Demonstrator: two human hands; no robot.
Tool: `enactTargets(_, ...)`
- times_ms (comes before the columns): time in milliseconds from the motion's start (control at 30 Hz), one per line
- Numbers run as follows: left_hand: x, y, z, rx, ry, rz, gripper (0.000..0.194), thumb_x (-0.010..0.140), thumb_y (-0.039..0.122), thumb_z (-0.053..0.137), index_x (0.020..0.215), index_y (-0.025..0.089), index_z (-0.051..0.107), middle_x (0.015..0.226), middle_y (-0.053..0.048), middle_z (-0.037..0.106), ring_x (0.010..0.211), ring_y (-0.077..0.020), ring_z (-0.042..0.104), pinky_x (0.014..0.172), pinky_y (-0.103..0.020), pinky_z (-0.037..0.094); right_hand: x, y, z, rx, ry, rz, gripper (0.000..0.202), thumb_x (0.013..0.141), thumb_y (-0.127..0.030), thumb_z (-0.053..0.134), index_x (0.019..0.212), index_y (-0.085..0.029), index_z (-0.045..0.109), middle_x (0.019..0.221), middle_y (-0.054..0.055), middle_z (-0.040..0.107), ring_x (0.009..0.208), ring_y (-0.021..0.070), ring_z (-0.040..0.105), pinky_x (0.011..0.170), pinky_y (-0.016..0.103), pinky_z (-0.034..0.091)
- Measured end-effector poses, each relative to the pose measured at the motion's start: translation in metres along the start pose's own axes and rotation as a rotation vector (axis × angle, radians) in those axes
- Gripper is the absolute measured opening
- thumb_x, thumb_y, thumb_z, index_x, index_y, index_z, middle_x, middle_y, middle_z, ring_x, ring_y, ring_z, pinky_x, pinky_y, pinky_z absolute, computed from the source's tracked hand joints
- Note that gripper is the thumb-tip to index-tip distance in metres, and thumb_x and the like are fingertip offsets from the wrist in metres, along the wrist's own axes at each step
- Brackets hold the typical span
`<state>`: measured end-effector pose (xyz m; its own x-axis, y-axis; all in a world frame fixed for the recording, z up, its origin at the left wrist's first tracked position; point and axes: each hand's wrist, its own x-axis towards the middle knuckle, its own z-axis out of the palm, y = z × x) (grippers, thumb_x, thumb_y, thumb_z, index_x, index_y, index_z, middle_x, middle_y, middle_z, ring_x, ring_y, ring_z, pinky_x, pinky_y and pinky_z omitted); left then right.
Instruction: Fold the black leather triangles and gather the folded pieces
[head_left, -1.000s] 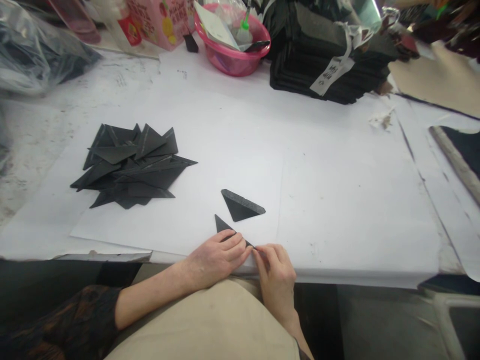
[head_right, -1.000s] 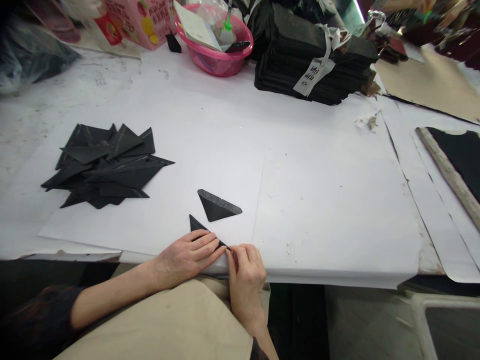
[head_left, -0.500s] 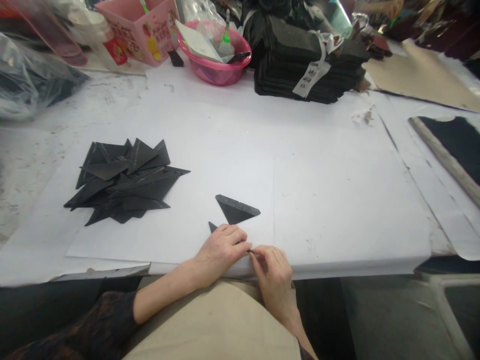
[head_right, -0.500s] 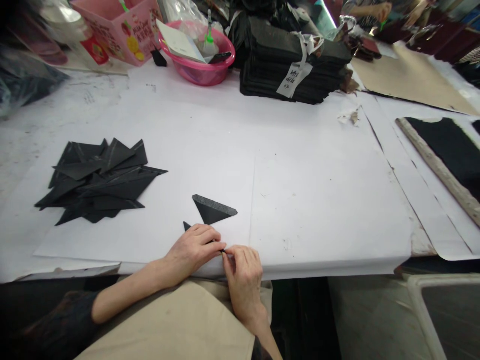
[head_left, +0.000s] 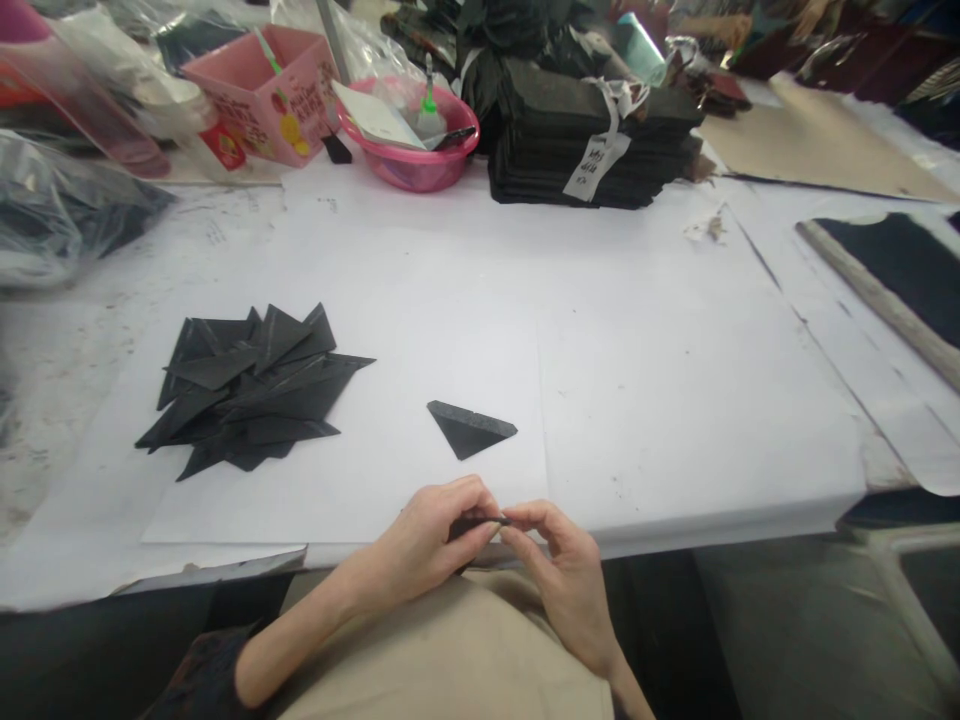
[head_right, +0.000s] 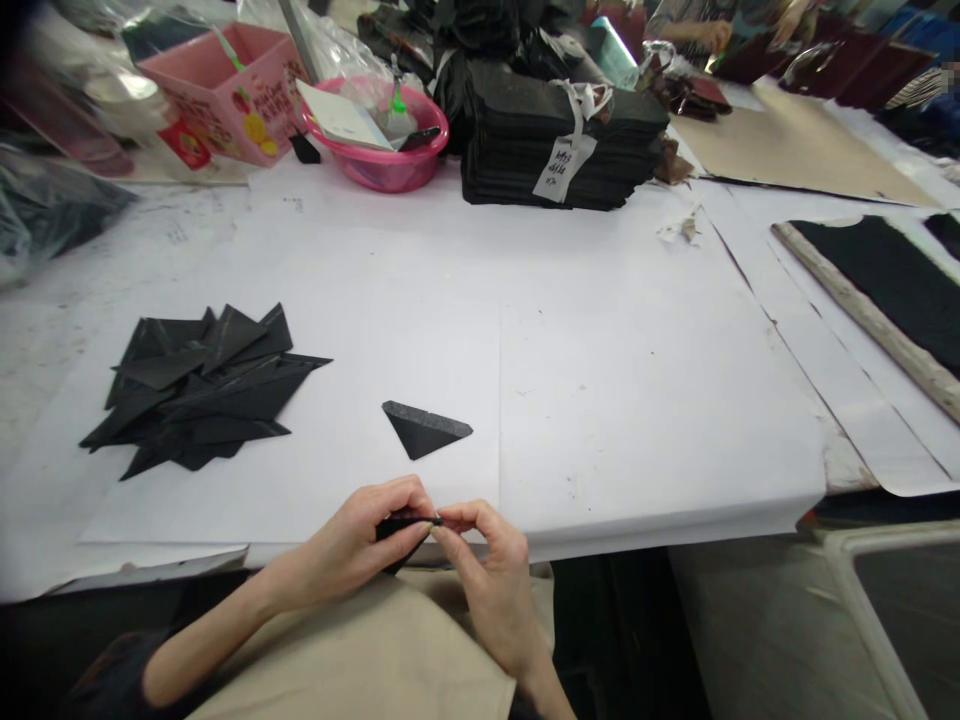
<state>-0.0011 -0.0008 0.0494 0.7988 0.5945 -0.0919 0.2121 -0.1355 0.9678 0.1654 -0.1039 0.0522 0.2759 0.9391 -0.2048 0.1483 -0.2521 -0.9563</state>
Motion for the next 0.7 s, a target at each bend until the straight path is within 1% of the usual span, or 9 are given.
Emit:
enactTargets(300, -0.0013, 0.0022, 0.0035, -0.113, 0.019, -0.042, 0.012, 0.093, 0.023, 0.054, 0.083, 0.017, 0.057, 0.074, 0.003, 0.054, 0.067, -0.0102, 0.046, 0.060, -0.022, 0.036, -0.0019, -0.0044, 0.0010, 0.046, -0.007, 0.011, 0.015, 0.089, -0.034, 0.065, 0.089, -0.020, 0.068, 0.085, 0.000, 0.068, 0.081, 0.0121, 0.064, 0.074, 0.021, 0.049)
enactTargets(433, -0.0016, 0.0023, 0.0044, -0.163, 0.005, -0.072, 0.013, 0.093, 0.024, 0.055, 0.082, 0.017, 0.056, 0.072, 0.003, 0.053, 0.066, -0.0098, 0.045, 0.059, -0.021, 0.035, -0.0015, -0.0074, 0.0021, 0.044, -0.021, 0.022, 0.015, 0.090, -0.034, 0.064, 0.088, -0.020, 0.067, 0.083, -0.001, 0.067, 0.078, 0.0107, 0.062, 0.073, 0.020, 0.048)
enactTargets(567, -0.0009, 0.0032, 0.0041, -0.193, -0.006, -0.096, 0.013, 0.092, 0.025, 0.056, 0.082, 0.017, 0.058, 0.072, 0.003, 0.054, 0.066, -0.0097, 0.045, 0.059, -0.021, 0.036, -0.0009, -0.0067, 0.0036, 0.055, -0.017, 0.030, 0.019, 0.090, -0.036, 0.063, 0.085, -0.018, 0.065, 0.080, -0.001, 0.065, 0.076, 0.0115, 0.060, 0.071, 0.022, 0.047)
enactTargets(633, -0.0004, 0.0037, 0.0035, -0.204, -0.011, -0.113, 0.014, 0.092, 0.026, 0.056, 0.082, 0.017, 0.058, 0.071, 0.003, 0.054, 0.065, -0.0097, 0.045, 0.059, -0.021, 0.036, -0.0007, -0.0064, 0.0038, 0.089, -0.024, 0.054, 0.020, 0.089, -0.037, 0.063, 0.085, -0.018, 0.064, 0.081, 0.000, 0.066, 0.077, 0.0122, 0.061, 0.073, 0.022, 0.048)
enactTargets(700, -0.0001, 0.0041, 0.0028, -0.216, -0.026, -0.137, 0.015, 0.092, 0.028, 0.057, 0.082, 0.017, 0.058, 0.071, 0.003, 0.054, 0.065, -0.0097, 0.045, 0.059, -0.021, 0.036, -0.0004, -0.0074, 0.0031, 0.136, -0.053, 0.107, 0.020, 0.089, -0.038, 0.065, 0.090, -0.018, 0.064, 0.085, 0.000, 0.067, 0.081, 0.0129, 0.061, 0.075, 0.023, 0.048)
